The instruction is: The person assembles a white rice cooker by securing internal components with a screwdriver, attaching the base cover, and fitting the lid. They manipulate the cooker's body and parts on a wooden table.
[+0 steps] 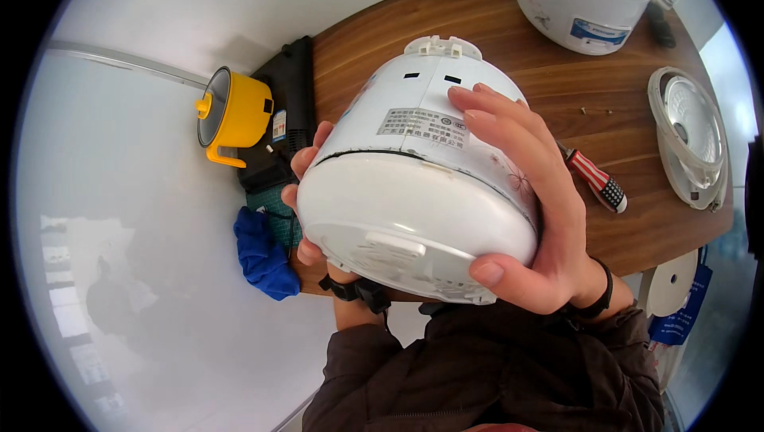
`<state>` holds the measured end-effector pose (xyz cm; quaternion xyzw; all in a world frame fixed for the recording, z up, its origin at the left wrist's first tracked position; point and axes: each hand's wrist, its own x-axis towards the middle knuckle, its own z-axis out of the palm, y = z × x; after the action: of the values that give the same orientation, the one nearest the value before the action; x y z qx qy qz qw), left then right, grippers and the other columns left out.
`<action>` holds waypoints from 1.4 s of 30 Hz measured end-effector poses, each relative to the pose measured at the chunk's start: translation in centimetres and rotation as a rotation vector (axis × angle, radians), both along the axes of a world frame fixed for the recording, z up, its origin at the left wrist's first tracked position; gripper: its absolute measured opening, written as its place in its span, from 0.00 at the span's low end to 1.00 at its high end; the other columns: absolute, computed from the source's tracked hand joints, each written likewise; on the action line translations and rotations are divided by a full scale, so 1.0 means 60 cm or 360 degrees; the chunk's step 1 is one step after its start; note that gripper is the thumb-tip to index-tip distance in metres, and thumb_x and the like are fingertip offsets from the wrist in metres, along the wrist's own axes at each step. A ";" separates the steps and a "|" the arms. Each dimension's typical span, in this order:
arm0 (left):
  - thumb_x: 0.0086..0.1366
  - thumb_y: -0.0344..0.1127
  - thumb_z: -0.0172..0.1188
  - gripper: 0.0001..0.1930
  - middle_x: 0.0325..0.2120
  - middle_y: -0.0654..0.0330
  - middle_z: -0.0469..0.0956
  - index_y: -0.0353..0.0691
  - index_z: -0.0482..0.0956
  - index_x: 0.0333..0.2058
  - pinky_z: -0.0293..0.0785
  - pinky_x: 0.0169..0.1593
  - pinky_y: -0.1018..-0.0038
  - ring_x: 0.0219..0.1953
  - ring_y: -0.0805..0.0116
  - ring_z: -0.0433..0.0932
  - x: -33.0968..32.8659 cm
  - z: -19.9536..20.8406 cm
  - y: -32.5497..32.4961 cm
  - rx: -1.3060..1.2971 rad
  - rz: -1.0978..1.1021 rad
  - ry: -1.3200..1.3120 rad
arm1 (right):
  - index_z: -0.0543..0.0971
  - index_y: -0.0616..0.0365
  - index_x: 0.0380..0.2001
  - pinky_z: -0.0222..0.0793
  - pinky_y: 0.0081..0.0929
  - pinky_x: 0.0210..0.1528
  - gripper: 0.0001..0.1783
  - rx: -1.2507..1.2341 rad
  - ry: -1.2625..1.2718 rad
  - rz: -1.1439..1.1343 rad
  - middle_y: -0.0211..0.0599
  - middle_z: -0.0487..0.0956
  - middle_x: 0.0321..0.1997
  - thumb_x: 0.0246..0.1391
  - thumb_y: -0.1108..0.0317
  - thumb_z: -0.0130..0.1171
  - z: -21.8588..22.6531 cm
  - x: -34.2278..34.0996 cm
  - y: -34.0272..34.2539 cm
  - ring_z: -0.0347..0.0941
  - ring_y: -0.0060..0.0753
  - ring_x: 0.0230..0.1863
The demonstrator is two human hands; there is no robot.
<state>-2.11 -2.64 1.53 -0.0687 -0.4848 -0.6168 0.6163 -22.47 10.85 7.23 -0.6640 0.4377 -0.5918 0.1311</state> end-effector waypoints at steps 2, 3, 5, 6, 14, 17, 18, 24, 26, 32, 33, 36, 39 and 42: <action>0.60 0.69 0.60 0.31 0.67 0.60 0.67 0.72 0.77 0.62 0.62 0.70 0.35 0.74 0.44 0.57 -0.012 0.007 0.017 0.0184 0.0019 0.0106 | 0.66 0.71 0.67 0.49 0.54 0.74 0.49 -0.0033 -0.0022 0.0021 0.68 0.66 0.70 0.53 0.43 0.63 -0.003 -0.002 -0.002 0.60 0.62 0.73; 0.60 0.69 0.60 0.31 0.67 0.59 0.67 0.71 0.77 0.62 0.62 0.70 0.35 0.74 0.44 0.57 -0.007 0.009 0.015 0.0156 0.0003 0.0086 | 0.67 0.71 0.66 0.49 0.54 0.74 0.48 -0.0046 -0.0049 0.0035 0.68 0.66 0.70 0.53 0.44 0.63 -0.004 -0.003 -0.003 0.60 0.62 0.73; 0.59 0.67 0.62 0.31 0.67 0.59 0.67 0.71 0.78 0.61 0.62 0.70 0.35 0.74 0.44 0.57 0.022 -0.004 -0.032 -0.0228 -0.0136 -0.0140 | 0.69 0.69 0.64 0.49 0.55 0.74 0.45 -0.0061 -0.0076 0.0039 0.69 0.66 0.70 0.54 0.44 0.63 -0.004 -0.004 -0.004 0.61 0.63 0.72; 0.59 0.67 0.62 0.31 0.67 0.59 0.66 0.71 0.78 0.61 0.62 0.70 0.35 0.74 0.43 0.57 0.027 -0.004 -0.041 -0.0353 -0.0174 -0.0212 | 0.70 0.68 0.64 0.49 0.55 0.73 0.44 -0.0062 -0.0084 0.0046 0.69 0.65 0.70 0.54 0.44 0.63 -0.004 -0.003 -0.004 0.61 0.64 0.72; 0.58 0.62 0.65 0.30 0.66 0.58 0.68 0.71 0.79 0.60 0.63 0.70 0.36 0.73 0.42 0.57 0.027 0.006 0.003 0.0009 0.0158 -0.0309 | 0.82 0.49 0.53 0.52 0.67 0.71 0.28 -0.0250 -0.0070 0.0039 0.74 0.68 0.66 0.54 0.45 0.62 -0.015 0.003 -0.010 0.63 0.76 0.69; 0.57 0.62 0.66 0.29 0.65 0.58 0.68 0.70 0.80 0.59 0.63 0.70 0.37 0.73 0.43 0.57 0.030 0.006 0.003 0.0016 0.0143 -0.0301 | 0.85 0.47 0.50 0.54 0.69 0.70 0.25 -0.0278 -0.0047 -0.0025 0.75 0.70 0.64 0.52 0.48 0.63 -0.011 0.007 -0.009 0.66 0.77 0.66; 0.57 0.62 0.66 0.29 0.65 0.58 0.68 0.70 0.80 0.58 0.63 0.70 0.37 0.73 0.43 0.57 0.030 0.007 0.004 0.0019 0.0132 -0.0303 | 0.85 0.47 0.49 0.54 0.69 0.70 0.24 -0.0288 -0.0081 -0.0038 0.75 0.71 0.63 0.51 0.49 0.64 -0.009 0.010 -0.010 0.67 0.77 0.65; 0.55 0.63 0.66 0.29 0.64 0.58 0.69 0.69 0.81 0.56 0.64 0.70 0.38 0.73 0.43 0.58 0.031 0.007 0.006 0.0054 0.0159 -0.0311 | 0.86 0.48 0.47 0.54 0.68 0.70 0.24 -0.0277 -0.0164 -0.0050 0.75 0.73 0.61 0.45 0.55 0.65 0.000 0.014 -0.010 0.70 0.77 0.64; 0.54 0.63 0.66 0.29 0.63 0.59 0.69 0.69 0.82 0.55 0.64 0.70 0.38 0.73 0.43 0.58 0.033 0.008 0.003 0.0036 0.0170 -0.0335 | 0.87 0.49 0.47 0.54 0.68 0.70 0.24 -0.0278 -0.0167 -0.0050 0.75 0.74 0.60 0.45 0.55 0.65 0.001 0.013 -0.009 0.70 0.77 0.64; 0.52 0.60 0.67 0.29 0.63 0.58 0.70 0.68 0.82 0.55 0.64 0.71 0.39 0.73 0.44 0.58 0.032 0.013 0.009 0.0102 0.0189 -0.0358 | 0.86 0.50 0.47 0.54 0.68 0.70 0.23 -0.0289 -0.0155 -0.0016 0.75 0.73 0.61 0.46 0.55 0.66 -0.002 0.008 -0.008 0.70 0.77 0.64; 0.51 0.60 0.68 0.29 0.63 0.58 0.70 0.68 0.82 0.55 0.63 0.71 0.39 0.73 0.44 0.58 0.032 0.014 0.010 0.0104 0.0181 -0.0362 | 0.85 0.50 0.48 0.53 0.68 0.71 0.24 -0.0297 -0.0152 -0.0007 0.75 0.73 0.61 0.47 0.55 0.66 -0.004 0.008 -0.009 0.69 0.78 0.64; 0.51 0.59 0.68 0.30 0.63 0.57 0.70 0.68 0.82 0.55 0.63 0.71 0.39 0.73 0.44 0.58 0.031 0.018 0.011 0.0112 0.0167 -0.0365 | 0.81 0.49 0.51 0.48 0.69 0.72 0.25 -0.0278 -0.0074 -0.0014 0.74 0.71 0.63 0.50 0.52 0.65 -0.005 0.008 -0.009 0.68 0.77 0.66; 0.51 0.59 0.68 0.29 0.63 0.56 0.71 0.67 0.82 0.55 0.62 0.71 0.38 0.73 0.44 0.58 0.032 0.012 0.004 0.0070 0.0141 -0.0314 | 0.79 0.48 0.54 0.45 0.70 0.73 0.27 -0.0236 -0.0018 -0.0020 0.73 0.69 0.65 0.53 0.49 0.65 0.002 0.013 -0.006 0.65 0.77 0.68; 0.54 0.58 0.68 0.30 0.65 0.52 0.70 0.63 0.80 0.57 0.60 0.72 0.39 0.73 0.42 0.59 0.027 0.027 0.009 0.0113 0.0188 -0.0369 | 0.78 0.48 0.54 0.44 0.70 0.73 0.28 -0.0221 0.0029 -0.0043 0.71 0.68 0.66 0.54 0.47 0.65 0.001 0.015 -0.006 0.63 0.77 0.69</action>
<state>-0.51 -2.09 3.16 0.0537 -0.5339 -0.5999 0.5935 -21.54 10.51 7.32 -0.6709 0.4057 -0.6164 0.0728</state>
